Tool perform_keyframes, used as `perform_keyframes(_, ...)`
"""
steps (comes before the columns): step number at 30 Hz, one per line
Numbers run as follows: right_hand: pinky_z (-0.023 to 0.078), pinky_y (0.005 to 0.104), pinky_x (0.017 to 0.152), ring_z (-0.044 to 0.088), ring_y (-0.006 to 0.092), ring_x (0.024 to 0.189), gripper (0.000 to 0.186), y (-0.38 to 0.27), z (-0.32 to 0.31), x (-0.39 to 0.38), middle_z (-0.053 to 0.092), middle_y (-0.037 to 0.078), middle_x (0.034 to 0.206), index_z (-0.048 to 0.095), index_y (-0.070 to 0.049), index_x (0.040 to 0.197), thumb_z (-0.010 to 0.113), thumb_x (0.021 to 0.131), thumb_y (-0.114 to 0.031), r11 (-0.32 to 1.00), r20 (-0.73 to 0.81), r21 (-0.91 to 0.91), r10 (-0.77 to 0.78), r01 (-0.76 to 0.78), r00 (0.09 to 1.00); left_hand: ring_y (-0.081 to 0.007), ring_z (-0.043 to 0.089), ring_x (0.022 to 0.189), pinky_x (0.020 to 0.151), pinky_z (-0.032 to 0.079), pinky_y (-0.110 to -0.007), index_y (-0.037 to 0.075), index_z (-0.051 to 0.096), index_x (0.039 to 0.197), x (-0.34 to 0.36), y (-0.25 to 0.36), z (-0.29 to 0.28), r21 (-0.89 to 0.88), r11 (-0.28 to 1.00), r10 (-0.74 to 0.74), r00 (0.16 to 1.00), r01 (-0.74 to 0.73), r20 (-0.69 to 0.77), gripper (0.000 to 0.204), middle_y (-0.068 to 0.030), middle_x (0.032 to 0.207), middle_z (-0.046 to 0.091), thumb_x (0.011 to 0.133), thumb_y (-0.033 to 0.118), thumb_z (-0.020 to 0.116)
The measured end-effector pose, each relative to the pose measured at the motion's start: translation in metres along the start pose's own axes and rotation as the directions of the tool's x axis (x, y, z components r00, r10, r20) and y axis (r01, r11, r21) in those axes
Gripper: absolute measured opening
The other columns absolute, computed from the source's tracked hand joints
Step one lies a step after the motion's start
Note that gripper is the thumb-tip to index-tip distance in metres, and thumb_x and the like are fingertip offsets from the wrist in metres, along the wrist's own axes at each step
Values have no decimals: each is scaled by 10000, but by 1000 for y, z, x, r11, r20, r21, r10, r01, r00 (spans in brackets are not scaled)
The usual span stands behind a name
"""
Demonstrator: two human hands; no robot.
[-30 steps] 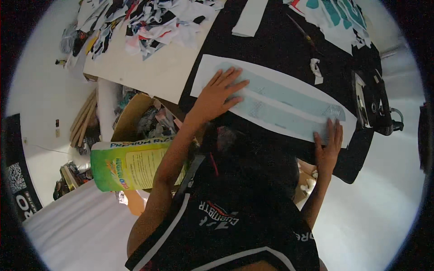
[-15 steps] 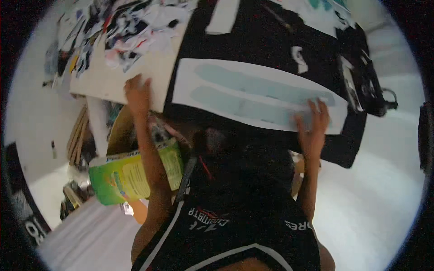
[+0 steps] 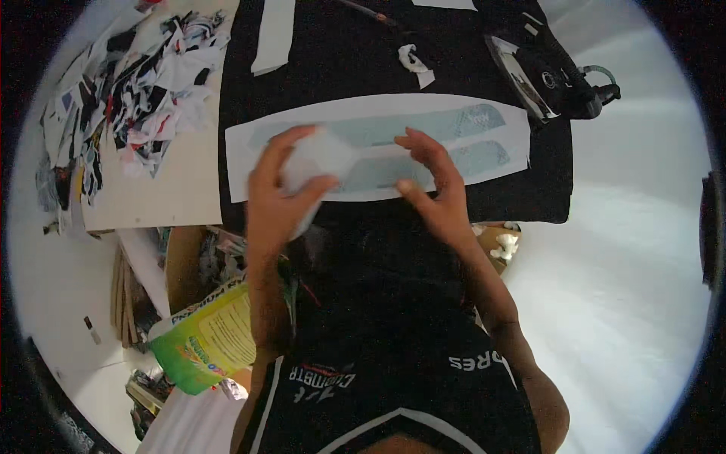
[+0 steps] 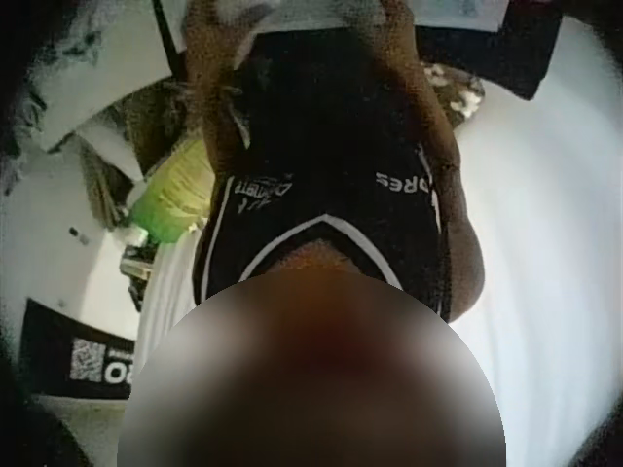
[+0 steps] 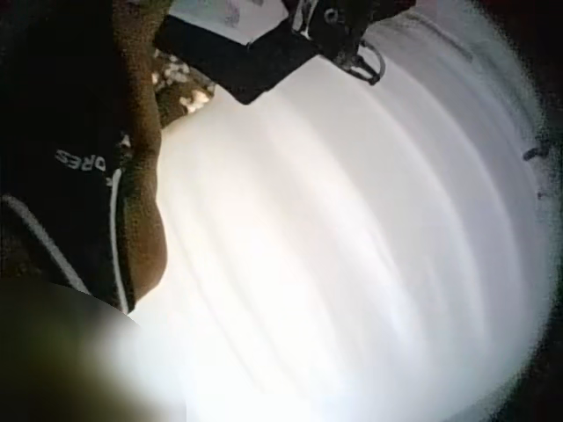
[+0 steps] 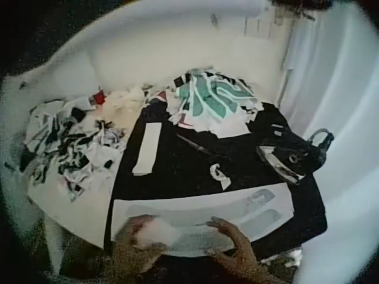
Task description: Ironing designs and labels onto black fabric pieces using a hand iron.
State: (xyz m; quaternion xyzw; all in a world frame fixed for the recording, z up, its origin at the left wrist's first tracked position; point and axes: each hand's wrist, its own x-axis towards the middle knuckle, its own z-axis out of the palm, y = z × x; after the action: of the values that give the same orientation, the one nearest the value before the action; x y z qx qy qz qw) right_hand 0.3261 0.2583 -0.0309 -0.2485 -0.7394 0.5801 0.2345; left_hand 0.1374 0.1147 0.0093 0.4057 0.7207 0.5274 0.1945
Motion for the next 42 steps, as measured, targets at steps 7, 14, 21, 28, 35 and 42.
perform_keyframes(7,462,288,878,582,124,980,376,-22,-2,4,645,52,1042,605,-19,1206,694,903,-222,850,91,469,225,-241,970,-196,668,954,858,519,-326,119,517,1362,14,31,44,-159,981,-64,957,113,283,738,-118,1156,669,697,84,835)
perform_keyframes(14,444,237,725,556,60,777,122,-14,-8,-1,629,-18,812,668,-8,961,673,918,-123,884,-123,415,290,-217,949,-168,666,867,815,527,-309,53,636,1205,4,11,38,-177,966,-138,958,186,253,530,-95,1063,695,714,102,830)
perform_keyframes(21,469,240,716,583,95,782,147,5,-30,-2,676,30,861,704,-6,1037,663,918,-80,972,-290,222,145,-81,946,-86,591,627,574,479,-246,-5,696,932,-3,-13,28,-120,914,-350,904,387,247,233,-19,722,654,803,167,786)
perform_keyframes(28,493,289,684,600,126,716,174,26,-86,19,698,81,835,716,-24,1025,682,882,-118,899,-352,-404,17,-169,936,-147,582,589,585,488,-307,16,679,829,26,-29,83,78,987,-154,960,140,233,213,-50,681,635,868,222,711)
perform_keyframes(35,521,352,650,667,225,716,218,61,-149,57,716,105,875,728,-85,1024,673,859,-217,625,-378,-739,-74,-253,923,-267,663,767,723,526,-406,63,708,918,74,-34,145,396,899,63,948,-190,313,245,-100,822,689,876,302,670)
perform_keyframes(42,528,382,667,690,289,800,252,46,-151,57,708,91,861,713,-114,1066,687,855,-249,478,-404,-824,-121,-304,907,-276,671,780,731,533,-423,66,712,848,78,-30,171,418,894,10,940,-161,340,245,-110,845,697,855,307,669)
